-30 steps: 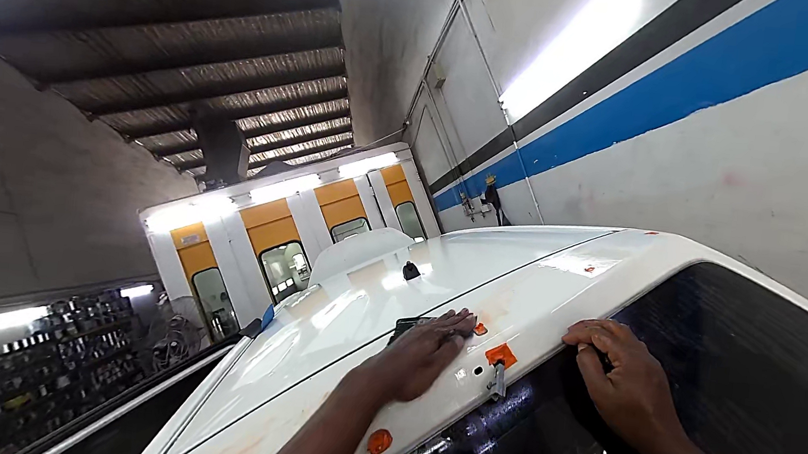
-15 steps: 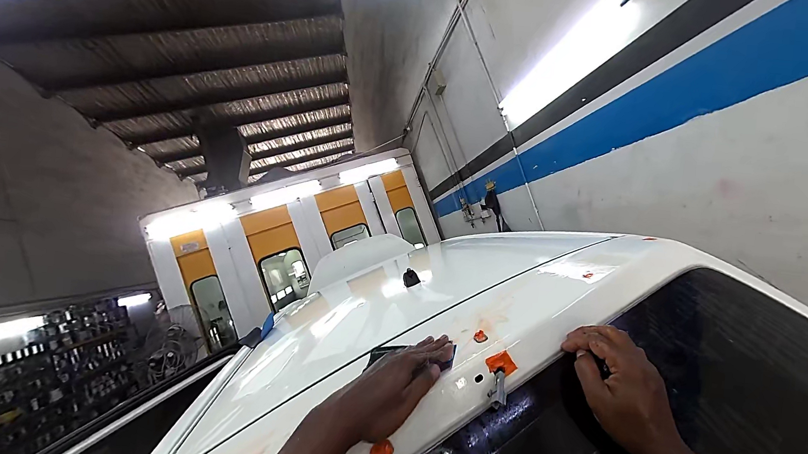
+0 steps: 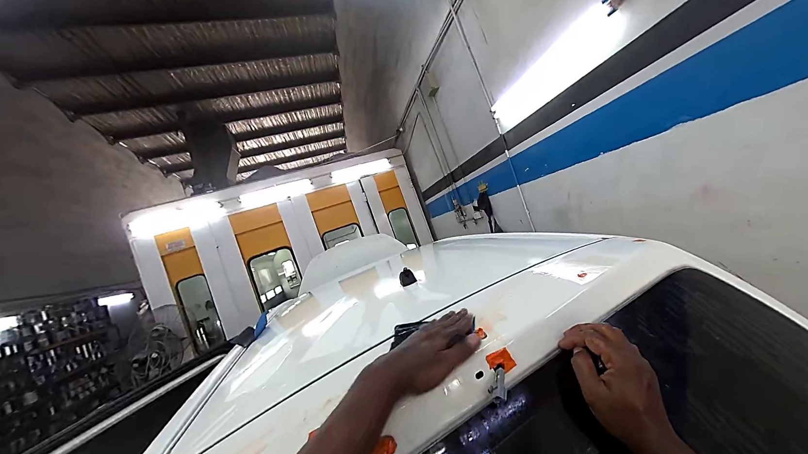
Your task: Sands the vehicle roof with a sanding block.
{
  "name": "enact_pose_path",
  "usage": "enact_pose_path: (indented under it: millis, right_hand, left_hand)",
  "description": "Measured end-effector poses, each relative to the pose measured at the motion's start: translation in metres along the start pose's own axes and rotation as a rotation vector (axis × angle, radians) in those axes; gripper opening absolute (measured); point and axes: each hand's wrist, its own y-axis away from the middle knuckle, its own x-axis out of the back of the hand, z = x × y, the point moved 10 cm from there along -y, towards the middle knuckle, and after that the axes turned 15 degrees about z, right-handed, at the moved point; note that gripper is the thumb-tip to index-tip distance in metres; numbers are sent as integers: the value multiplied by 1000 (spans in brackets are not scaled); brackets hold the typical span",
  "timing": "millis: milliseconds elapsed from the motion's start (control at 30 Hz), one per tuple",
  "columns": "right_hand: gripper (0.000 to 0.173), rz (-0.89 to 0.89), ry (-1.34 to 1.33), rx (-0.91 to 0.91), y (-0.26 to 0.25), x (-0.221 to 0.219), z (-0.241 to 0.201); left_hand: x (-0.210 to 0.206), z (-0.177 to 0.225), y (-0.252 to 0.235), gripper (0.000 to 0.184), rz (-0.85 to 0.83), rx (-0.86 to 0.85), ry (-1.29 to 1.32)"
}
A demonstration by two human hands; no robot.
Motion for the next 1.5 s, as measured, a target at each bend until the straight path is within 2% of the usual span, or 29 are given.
enact_pose_path:
  millis: [67, 200, 267, 400, 467, 600, 800, 933, 1000, 1167, 1367, 1500]
  right_hand:
    - [32, 1, -16, 8, -1, 1, -1]
    - [32, 5, -17, -16, -1, 2, 1]
    - [32, 14, -6, -26, 0, 3, 0]
    - [32, 14, -6, -1, -1, 2, -4]
    - [32, -6, -17, 0, 4, 5, -4]
    - [32, -7, -37, 20, 6, 8, -3]
    - [33, -3, -1, 54, 8, 6, -8]
    - [32, -7, -28, 45, 7, 8, -7]
    - [32, 4, -9, 31, 8, 6, -7]
    - [33, -10, 14, 67, 6, 3, -10]
    - [32, -6, 16, 49, 4, 6, -10]
    - [32, -5, 40, 67, 4, 5, -10]
  left_hand:
    - [-1, 1, 7, 69, -14, -8, 3]
    - [18, -12, 73, 70, -2, -16, 23]
    - [16, -9, 64, 70, -27, 1, 16]
    - [-1, 1, -1, 66, -9, -5, 72]
    - [-3, 1, 11, 66, -21, -2, 57]
    - [12, -3, 71, 70, -12, -67, -2]
    - [2, 1, 25, 66, -8, -30, 26]
    - [22, -19, 96, 66, 2, -43, 38]
    - [30, -27, 110, 66, -16, -3, 45]
    - [15, 1, 54, 62, -45, -17, 58]
    - [39, -24, 121, 62, -37, -5, 74]
    - [22, 3, 62, 61, 6, 7, 63]
